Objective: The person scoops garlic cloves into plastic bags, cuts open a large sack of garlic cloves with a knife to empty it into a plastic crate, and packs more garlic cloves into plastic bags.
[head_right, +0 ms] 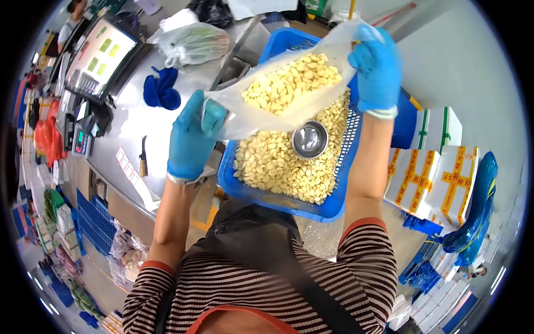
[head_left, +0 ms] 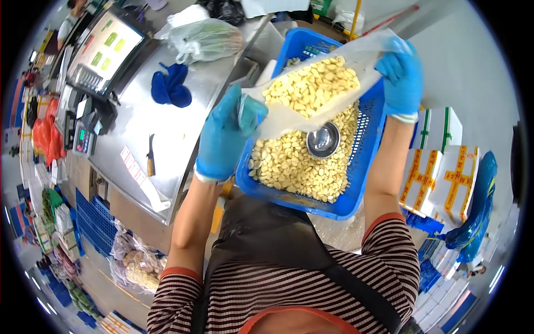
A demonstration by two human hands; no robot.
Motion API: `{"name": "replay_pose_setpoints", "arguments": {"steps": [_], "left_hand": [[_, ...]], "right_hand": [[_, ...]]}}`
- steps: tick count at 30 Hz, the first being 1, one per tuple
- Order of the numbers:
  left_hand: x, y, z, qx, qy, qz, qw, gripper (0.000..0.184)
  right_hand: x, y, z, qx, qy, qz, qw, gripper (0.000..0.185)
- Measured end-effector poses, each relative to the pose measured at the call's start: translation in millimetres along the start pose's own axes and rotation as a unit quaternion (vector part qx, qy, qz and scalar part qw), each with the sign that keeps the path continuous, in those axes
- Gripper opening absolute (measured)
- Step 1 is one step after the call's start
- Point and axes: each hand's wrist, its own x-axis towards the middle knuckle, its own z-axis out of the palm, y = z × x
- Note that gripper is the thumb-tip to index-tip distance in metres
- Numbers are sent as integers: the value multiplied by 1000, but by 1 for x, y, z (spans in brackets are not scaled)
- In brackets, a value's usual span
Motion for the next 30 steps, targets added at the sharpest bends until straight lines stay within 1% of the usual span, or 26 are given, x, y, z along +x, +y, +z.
{"name": "replay_pose_setpoints", "arguments": {"steps": [1,2,3,4,5,8,9,10,11,12,13,15,16,17,18,19,20,21,22,23,25,26,27,28,29,30], "left_hand": [[-23,21,2,153,25,35,987,35],[-47,42,4,289,60,62,953,39],[-71,66,0,224,86,54,969,21],[-94,89,-4,156,114,49,980,9],[-122,109,-10,-9,145,28,989,23],[-220,156,-58,-142,108,116,977,26],[-257,169,-74,-173,103,154,967,27],[-298,183,-86,-30,207,197,958,20],[-338,196,-98,114,324,206,916,20],[-372,198,-117,250,374,259,855,22],[-408,206,-142,341,397,268,808,28],[-481,220,-191,509,459,272,676,43],[-522,227,-216,406,489,239,734,41],[-554,229,-232,361,505,220,753,34],[-568,243,-236,320,511,193,774,28],[-582,250,-242,296,525,166,781,25],[-598,257,-251,266,541,138,786,24],[-611,259,-265,233,569,122,779,25],[-624,261,-283,163,580,84,794,34],[-637,263,-301,91,591,47,800,50],[-665,244,-342,54,594,39,802,49],[-673,226,-359,25,619,33,785,48],[-681,210,-377,44,618,34,784,46],[-693,192,-403,1,620,31,784,45],[-700,175,-427,-41,621,30,782,44],[-700,161,-446,-68,639,45,764,42]], "right_hand": [[-12,-9,8,54,-62,-20,996,16],[-31,-20,31,64,-10,-29,997,19],[-51,-26,48,67,17,-37,997,24],[-71,-32,65,70,44,-45,996,29],[-89,-35,75,68,46,-51,995,37],[-150,-18,120,73,-145,-145,976,36],[-175,-10,151,92,-179,-123,972,36],[-199,-2,181,109,-211,-100,966,35],[-222,4,216,210,-305,-29,929,34],[-249,12,251,242,-323,29,915,33],[-277,21,287,271,-336,88,898,32],[-340,43,359,181,-230,190,937,28],[-364,53,402,188,-242,256,917,10],[-387,69,436,156,-264,279,910,13],[-407,90,464,99,-308,246,913,13],[-428,111,487,45,-341,212,915,13],[-449,132,510,-8,-370,175,912,13],[-466,152,531,0,-385,219,896,13],[-483,173,552,5,-398,263,879,12],[-501,189,572,28,-404,322,856,13],[-534,229,601,-41,-435,330,837,15],[-543,254,605,-66,-453,336,823,16],[-553,278,610,-90,-471,341,808,18],[-562,299,617,-110,-487,354,791,18],[-571,329,620,-104,-490,363,786,17],[-577,350,629,-123,-498,364,777,16]]}}
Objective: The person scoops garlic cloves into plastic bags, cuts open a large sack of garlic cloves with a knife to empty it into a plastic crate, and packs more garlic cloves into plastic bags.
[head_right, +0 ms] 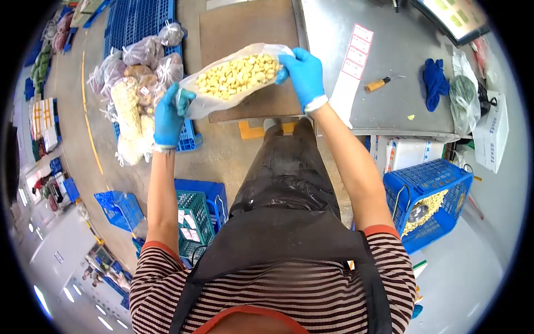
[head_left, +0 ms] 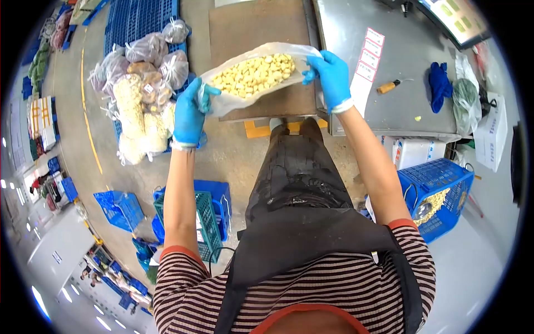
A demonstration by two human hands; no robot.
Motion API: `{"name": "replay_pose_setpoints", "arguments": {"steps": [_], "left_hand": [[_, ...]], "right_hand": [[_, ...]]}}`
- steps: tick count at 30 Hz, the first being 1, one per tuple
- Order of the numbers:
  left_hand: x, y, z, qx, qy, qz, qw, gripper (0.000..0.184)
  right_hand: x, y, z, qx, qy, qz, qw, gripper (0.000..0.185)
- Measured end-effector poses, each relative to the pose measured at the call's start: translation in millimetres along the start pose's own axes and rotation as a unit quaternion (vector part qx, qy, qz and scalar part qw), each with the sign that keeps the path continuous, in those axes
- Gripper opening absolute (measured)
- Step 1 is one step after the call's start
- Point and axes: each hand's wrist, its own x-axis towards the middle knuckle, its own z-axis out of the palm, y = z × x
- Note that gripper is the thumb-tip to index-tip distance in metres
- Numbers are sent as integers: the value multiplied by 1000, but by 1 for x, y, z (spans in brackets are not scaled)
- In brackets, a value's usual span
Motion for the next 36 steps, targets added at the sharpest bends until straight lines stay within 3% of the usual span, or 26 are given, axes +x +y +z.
{"name": "replay_pose_setpoints", "arguments": {"steps": [1,2,4,7,8,9,11,13,14,15,16,17,19,21,24,26,27,28,32,35,36], "left_hand": [[20,-13,-5,-29,25,-3,999,41],[43,-27,-29,-34,-44,-25,998,37],[70,-41,-33,-72,-3,-72,995,39],[84,-46,-39,-109,-37,-74,991,40],[86,-51,-37,-110,23,-51,992,39],[85,-50,-36,-113,6,-57,992,39],[86,-47,-38,-118,-30,-63,990,38],[87,-42,-30,-143,5,-70,987,37],[86,-40,-26,-150,23,-75,986,36],[87,-41,-26,-158,41,-78,983,36],[90,-46,-33,-160,17,-63,985,31],[91,-48,-34,-168,20,-64,983,29],[91,-46,-33,-183,28,-66,981,25],[92,-46,-37,-188,-3,-58,981,25],[97,-49,-43,-212,-52,-45,975,26],[101,-53,-48,-222,-109,-25,968,26],[102,-52,-46,-215,-88,-29,972,27],[101,-50,-43,-205,-67,-34,976,27],[96,-41,-32,-169,28,-49,984,30],[100,-45,-41,-176,23,-68,982,32],[103,-50,-45,-185,8,-64,981,33]], "right_hand": [[17,12,5,-18,-2,12,1000,16],[32,26,9,-19,-3,24,1000,16],[63,44,19,-19,-6,45,999,17],[84,47,20,-175,-38,45,983,21],[92,53,14,-348,-24,-39,936,28],[84,44,26,-467,64,-213,856,35],[67,0,59,-505,86,-427,745,38],[39,10,90,-418,-140,-282,852,31],[44,29,101,-418,-284,-196,840,29],[61,71,107,-457,-324,-168,811,32],[81,113,114,-513,-297,-171,787,37],[107,151,116,-498,-269,-261,782,41],[139,184,121,-560,-265,-351,702,40],[163,212,110,-590,-338,-327,657,38],[165,162,124,-662,-331,-93,666,35],[165,179,124,-594,-236,-204,741,32],[165,190,124,-552,-184,-257,772,31],[169,199,130,-518,-195,-276,786,24],[184,229,149,-630,-217,-250,702,20],[189,238,146,-652,-201,-258,685,25],[186,220,141,-582,-257,-220,740,27]]}}
